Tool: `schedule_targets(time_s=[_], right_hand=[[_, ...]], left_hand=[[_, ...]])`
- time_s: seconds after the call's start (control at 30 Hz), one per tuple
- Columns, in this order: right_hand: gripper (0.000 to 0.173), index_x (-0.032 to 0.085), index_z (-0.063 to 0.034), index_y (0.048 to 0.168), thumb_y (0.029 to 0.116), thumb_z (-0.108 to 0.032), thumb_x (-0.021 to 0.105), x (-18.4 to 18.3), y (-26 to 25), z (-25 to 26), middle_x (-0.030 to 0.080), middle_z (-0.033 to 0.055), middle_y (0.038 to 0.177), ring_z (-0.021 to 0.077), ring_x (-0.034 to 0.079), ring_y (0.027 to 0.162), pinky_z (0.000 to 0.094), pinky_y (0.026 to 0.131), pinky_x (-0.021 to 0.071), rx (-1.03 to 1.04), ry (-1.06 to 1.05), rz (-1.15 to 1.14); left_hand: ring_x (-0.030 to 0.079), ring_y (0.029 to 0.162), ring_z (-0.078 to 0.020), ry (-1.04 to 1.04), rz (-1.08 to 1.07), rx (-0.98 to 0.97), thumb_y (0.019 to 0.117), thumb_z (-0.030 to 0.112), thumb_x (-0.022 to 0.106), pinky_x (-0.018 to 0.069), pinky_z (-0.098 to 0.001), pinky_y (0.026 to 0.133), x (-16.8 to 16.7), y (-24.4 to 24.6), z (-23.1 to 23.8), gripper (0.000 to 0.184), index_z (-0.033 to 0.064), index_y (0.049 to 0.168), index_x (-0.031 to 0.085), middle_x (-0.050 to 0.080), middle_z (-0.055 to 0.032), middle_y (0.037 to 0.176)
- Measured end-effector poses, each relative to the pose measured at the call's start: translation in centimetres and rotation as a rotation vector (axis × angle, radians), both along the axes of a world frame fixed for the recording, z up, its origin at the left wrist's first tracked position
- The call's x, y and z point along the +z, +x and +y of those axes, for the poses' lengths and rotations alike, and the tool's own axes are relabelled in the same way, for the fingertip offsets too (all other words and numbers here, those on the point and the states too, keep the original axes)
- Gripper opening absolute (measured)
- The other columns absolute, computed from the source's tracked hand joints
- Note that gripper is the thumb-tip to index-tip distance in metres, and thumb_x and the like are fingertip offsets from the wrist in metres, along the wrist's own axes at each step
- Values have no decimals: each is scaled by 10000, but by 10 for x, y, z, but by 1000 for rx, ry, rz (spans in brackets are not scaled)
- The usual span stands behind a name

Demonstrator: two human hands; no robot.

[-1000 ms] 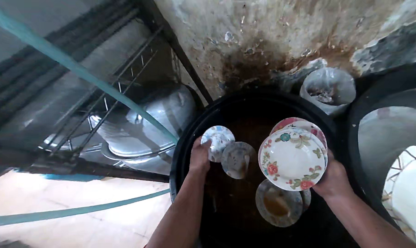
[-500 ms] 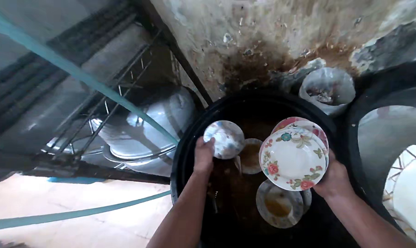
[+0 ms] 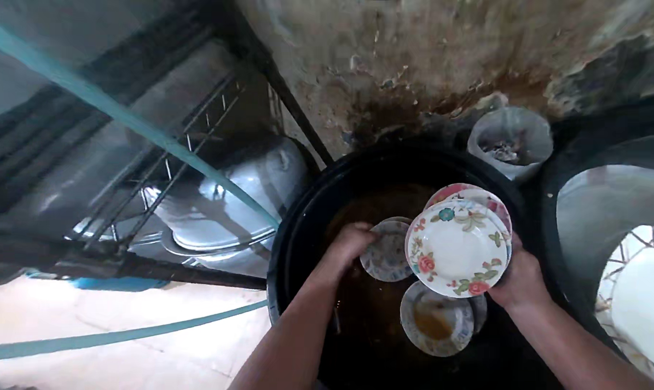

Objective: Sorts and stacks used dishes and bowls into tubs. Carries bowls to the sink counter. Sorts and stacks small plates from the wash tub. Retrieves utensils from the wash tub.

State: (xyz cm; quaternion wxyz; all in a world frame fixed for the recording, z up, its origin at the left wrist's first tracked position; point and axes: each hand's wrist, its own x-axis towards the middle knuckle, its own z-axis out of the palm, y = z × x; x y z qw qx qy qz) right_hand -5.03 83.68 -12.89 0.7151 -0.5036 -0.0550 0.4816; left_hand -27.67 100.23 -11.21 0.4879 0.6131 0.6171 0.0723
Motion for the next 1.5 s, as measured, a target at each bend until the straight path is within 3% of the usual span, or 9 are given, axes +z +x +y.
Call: schedule_targets(time_s=[0.3,0.47,0.73,0.83,0.97,1.1,1.2,1.3,1.5], right_hand=[[311,554,-190,1309,1106,-295,344,5,-2,2,699,4,1081,129,696,970,399,804,614,-8,7,4],[351,525,-196,1381,1114,-320,333,3,-2,1,686,4,1135,123,684,1007,394,841,605,20,-6,-24],[390,515,-220,1396,1119,-349,272,2,-1,-1,693,8,1184,154,689,1061,422,869,603,6,52,74],[371,505,-239,1384,1114,-343,272,2,0,-2,690,1,1168,151,687,1054,425,863,604,-39,86,134],[413,543,-235,1327,1108,-439,259,6,0,-1,696,4,1147,170,687,1055,452,864,598,-78,114,259],[409,550,-215,1322,1112,-416,262,6,0,-1,698,13,1150,160,689,1055,433,878,598,-72,144,276],[373,545,-207,1308,1113,-381,278,7,-1,-2,693,3,1120,138,687,1032,409,863,601,-75,144,263],[389,565,-204,1292,1114,-406,284,8,-1,-2,704,1,1111,131,692,1032,400,868,607,-74,160,255],[394,569,-197,1283,1112,-415,288,8,-1,-2,698,5,1101,140,689,1021,407,859,605,-54,112,223]], left_hand=[[635,1120,-157,712,-102,151,993,208,663,531,-403,972,83,-27,-11,184,58,1070,737,667,-77,1230],[684,1068,-156,489,-480,229,1003,85,605,608,-374,885,85,9,-46,577,157,1547,427,652,-74,1285],[502,1389,-151,179,-626,172,1112,376,380,438,-411,1141,36,68,-89,518,107,1550,436,497,-62,1551],[460,1426,-195,131,-490,135,1117,443,301,397,-476,1151,25,49,-84,547,147,1563,416,478,-43,1571],[649,1157,-327,112,71,-366,1056,181,557,512,-513,1016,-18,41,-98,319,-8,1306,620,664,-216,1246],[572,1308,-298,-12,291,-584,1061,203,537,451,-467,1119,-14,52,-113,359,40,1373,605,571,-174,1428],[665,1112,-320,19,206,-405,1022,176,623,520,-520,984,10,28,-100,277,40,1253,688,685,-189,1216],[670,1112,-266,178,60,-11,1025,171,630,534,-518,980,19,-14,-53,272,100,1281,684,696,-136,1221],[613,1188,-420,330,117,434,986,137,628,483,-618,1009,-18,-56,22,370,-21,1320,611,633,-282,1267]])
